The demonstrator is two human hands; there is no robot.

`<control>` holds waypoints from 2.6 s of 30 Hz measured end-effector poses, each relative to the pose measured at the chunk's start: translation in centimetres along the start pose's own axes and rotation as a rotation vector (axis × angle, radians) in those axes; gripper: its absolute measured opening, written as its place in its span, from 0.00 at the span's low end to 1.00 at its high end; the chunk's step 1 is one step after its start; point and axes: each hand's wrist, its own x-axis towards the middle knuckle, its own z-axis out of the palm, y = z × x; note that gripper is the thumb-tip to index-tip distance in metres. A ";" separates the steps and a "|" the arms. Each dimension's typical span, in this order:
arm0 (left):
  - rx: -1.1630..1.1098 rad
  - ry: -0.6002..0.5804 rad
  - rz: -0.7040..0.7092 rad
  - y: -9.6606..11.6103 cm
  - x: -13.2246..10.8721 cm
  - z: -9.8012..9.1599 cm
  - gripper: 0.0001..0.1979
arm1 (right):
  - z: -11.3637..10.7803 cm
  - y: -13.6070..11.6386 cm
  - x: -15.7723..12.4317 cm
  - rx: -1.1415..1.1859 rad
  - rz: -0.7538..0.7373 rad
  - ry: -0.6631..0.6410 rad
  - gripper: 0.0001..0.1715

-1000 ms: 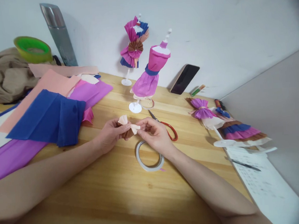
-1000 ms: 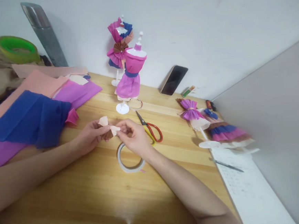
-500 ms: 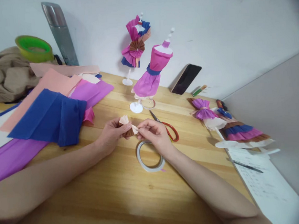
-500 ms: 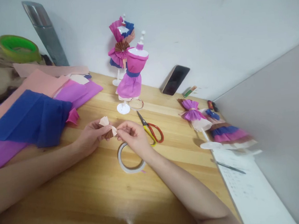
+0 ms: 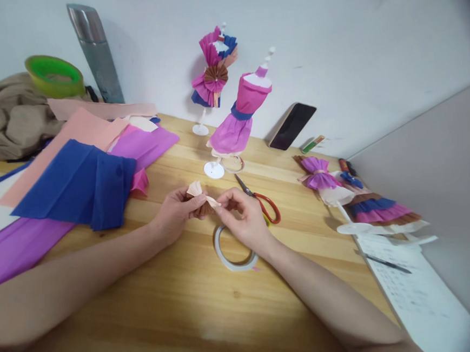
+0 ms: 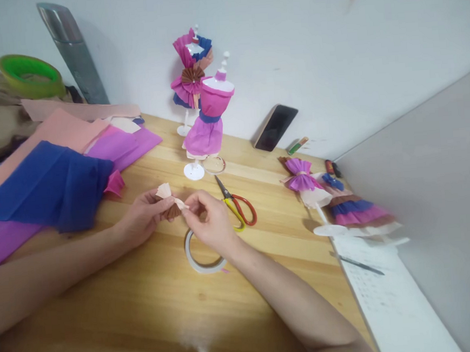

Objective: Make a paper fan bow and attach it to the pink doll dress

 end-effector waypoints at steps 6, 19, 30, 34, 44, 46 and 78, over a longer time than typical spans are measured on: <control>0.022 -0.002 0.009 0.0 -0.1 0.0 0.15 | 0.3 0.2 0.1 -0.007 0.027 0.033 0.04; 0.009 -0.131 -0.127 0.4 0.6 -1.3 0.27 | -0.5 0.6 0.4 0.222 0.185 0.070 0.06; 0.122 -0.070 -0.047 0.2 0.0 -0.6 0.16 | -0.5 0.3 0.3 0.080 0.077 -0.048 0.12; 0.166 -0.074 -0.033 0.0 0.0 -0.5 0.16 | 0.3 0.4 0.0 0.021 0.070 -0.036 0.07; 0.272 0.018 0.015 -0.3 -0.3 0.0 0.16 | -0.2 0.9 0.1 -0.298 -0.197 -0.015 0.06; 0.263 0.035 0.021 -0.4 -0.3 0.1 0.16 | -0.4 1.0 0.2 -0.351 -0.254 -0.019 0.07; 0.251 -0.069 0.015 -0.5 -0.1 -0.4 0.17 | 0.1 0.8 0.0 -0.220 -0.302 0.000 0.06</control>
